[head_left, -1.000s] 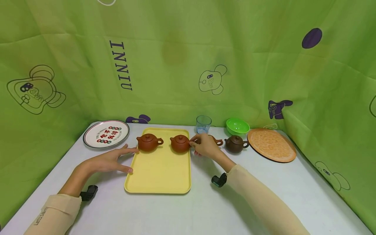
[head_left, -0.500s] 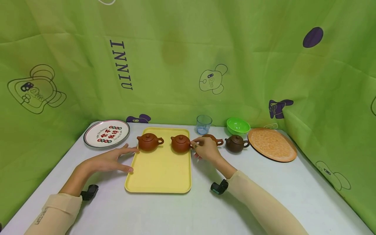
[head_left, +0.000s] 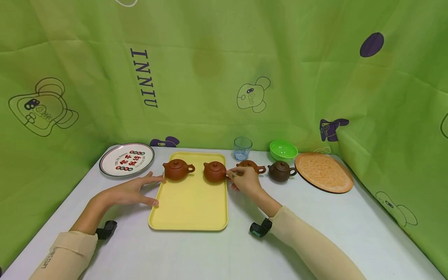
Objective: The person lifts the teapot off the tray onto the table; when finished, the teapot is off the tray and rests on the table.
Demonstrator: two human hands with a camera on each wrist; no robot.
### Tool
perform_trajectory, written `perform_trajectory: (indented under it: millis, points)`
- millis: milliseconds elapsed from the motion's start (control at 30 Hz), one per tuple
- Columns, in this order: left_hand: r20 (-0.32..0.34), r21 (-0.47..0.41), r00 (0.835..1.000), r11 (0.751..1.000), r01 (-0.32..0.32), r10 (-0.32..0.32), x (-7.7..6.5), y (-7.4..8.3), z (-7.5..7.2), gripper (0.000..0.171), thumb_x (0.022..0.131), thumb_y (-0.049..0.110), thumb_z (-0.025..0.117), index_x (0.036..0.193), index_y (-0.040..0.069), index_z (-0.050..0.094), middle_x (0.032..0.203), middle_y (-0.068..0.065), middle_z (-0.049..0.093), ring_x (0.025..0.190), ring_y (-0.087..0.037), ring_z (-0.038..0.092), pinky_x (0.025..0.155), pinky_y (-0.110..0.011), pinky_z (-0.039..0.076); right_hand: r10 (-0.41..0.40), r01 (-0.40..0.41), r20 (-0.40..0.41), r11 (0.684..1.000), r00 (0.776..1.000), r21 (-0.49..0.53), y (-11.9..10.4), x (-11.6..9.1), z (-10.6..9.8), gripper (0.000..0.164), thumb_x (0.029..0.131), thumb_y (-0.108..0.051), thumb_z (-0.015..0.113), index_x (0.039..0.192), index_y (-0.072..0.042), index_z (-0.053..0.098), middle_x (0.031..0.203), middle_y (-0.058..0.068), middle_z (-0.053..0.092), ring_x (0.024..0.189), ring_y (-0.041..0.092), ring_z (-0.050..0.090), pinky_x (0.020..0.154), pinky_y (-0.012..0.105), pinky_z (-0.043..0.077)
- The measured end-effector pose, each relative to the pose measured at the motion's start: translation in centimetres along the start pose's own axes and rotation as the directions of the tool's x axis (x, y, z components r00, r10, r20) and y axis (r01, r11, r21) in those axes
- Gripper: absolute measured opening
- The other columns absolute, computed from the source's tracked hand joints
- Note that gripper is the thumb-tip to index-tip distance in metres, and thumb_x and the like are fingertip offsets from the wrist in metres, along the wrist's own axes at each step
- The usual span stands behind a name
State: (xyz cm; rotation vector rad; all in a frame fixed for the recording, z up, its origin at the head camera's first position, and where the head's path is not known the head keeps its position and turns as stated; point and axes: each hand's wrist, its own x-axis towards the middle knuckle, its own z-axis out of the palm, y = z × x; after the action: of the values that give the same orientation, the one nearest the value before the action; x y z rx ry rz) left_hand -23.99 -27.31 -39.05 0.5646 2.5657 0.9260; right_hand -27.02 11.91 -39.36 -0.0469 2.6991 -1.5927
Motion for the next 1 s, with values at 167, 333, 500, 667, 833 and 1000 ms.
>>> perform_trajectory:
  millis: [167,333,500,667,833,1000]
  points:
    - [0.001,-0.003,1.000,1.000,-0.001,0.001,0.0,0.0,0.1,0.088,0.087,0.044,0.086,0.161,0.016,0.046,0.175,-0.033,0.011,0.161,-0.059,0.004,0.120,-0.084,0.012,0.016,-0.015,-0.017,0.999,1.000,0.028,0.1,-0.1,0.1,0.023,0.102,-0.022,0.073,0.116,-0.006,0.081,0.092,0.015,0.082,0.050,0.008,0.063,0.050,0.023,0.052]
    - [0.000,-0.006,1.000,1.000,0.000,0.000,0.0,-0.1,0.2,0.089,0.087,0.044,0.086,0.161,0.017,0.046,0.175,-0.033,0.010,0.161,-0.059,0.004,0.120,-0.084,0.011,0.021,-0.019,-0.025,0.997,0.999,0.069,0.3,0.0,0.3,0.023,0.102,-0.020,0.072,0.117,-0.005,0.080,0.096,0.017,0.082,0.050,0.005,0.062,0.050,0.021,0.051]
    - [-0.005,-0.003,1.000,1.000,-0.002,0.002,0.1,-0.2,0.2,0.088,0.087,0.044,0.086,0.161,0.017,0.046,0.175,-0.032,0.012,0.161,-0.058,0.004,0.121,-0.084,0.011,0.023,-0.018,-0.042,0.994,0.999,0.110,0.3,0.0,0.4,0.024,0.103,-0.017,0.070,0.120,-0.003,0.079,0.098,0.019,0.082,0.051,0.005,0.061,0.051,0.021,0.050]
    - [-0.002,0.003,1.000,1.000,0.000,0.000,0.2,-0.2,0.2,0.088,0.087,0.045,0.086,0.161,0.018,0.046,0.175,-0.032,0.011,0.161,-0.058,0.005,0.121,-0.084,0.012,0.026,-0.020,-0.037,0.990,0.999,0.138,0.4,0.0,0.2,0.023,0.104,-0.016,0.069,0.120,-0.003,0.079,0.100,0.020,0.082,0.052,0.005,0.061,0.052,0.020,0.051]
    - [-0.002,0.007,1.000,1.000,-0.001,0.001,0.1,-0.2,0.1,0.088,0.087,0.045,0.086,0.160,0.018,0.046,0.175,-0.032,0.011,0.161,-0.058,0.005,0.121,-0.084,0.013,0.006,-0.002,-0.028,0.990,1.000,0.142,0.3,0.0,-0.2,0.025,0.105,-0.016,0.067,0.123,-0.002,0.078,0.104,0.023,0.081,0.053,0.004,0.062,0.053,0.020,0.052]
    - [-0.008,0.011,1.000,1.000,-0.007,0.007,0.1,-0.2,0.1,0.088,0.086,0.045,0.086,0.160,0.018,0.047,0.175,-0.032,0.013,0.161,-0.058,0.005,0.121,-0.084,0.013,-0.002,0.005,-0.018,0.989,1.000,0.148,0.1,-0.1,-0.7,0.027,0.105,-0.016,0.067,0.125,-0.001,0.076,0.103,0.024,0.081,0.053,0.004,0.062,0.054,0.020,0.054]
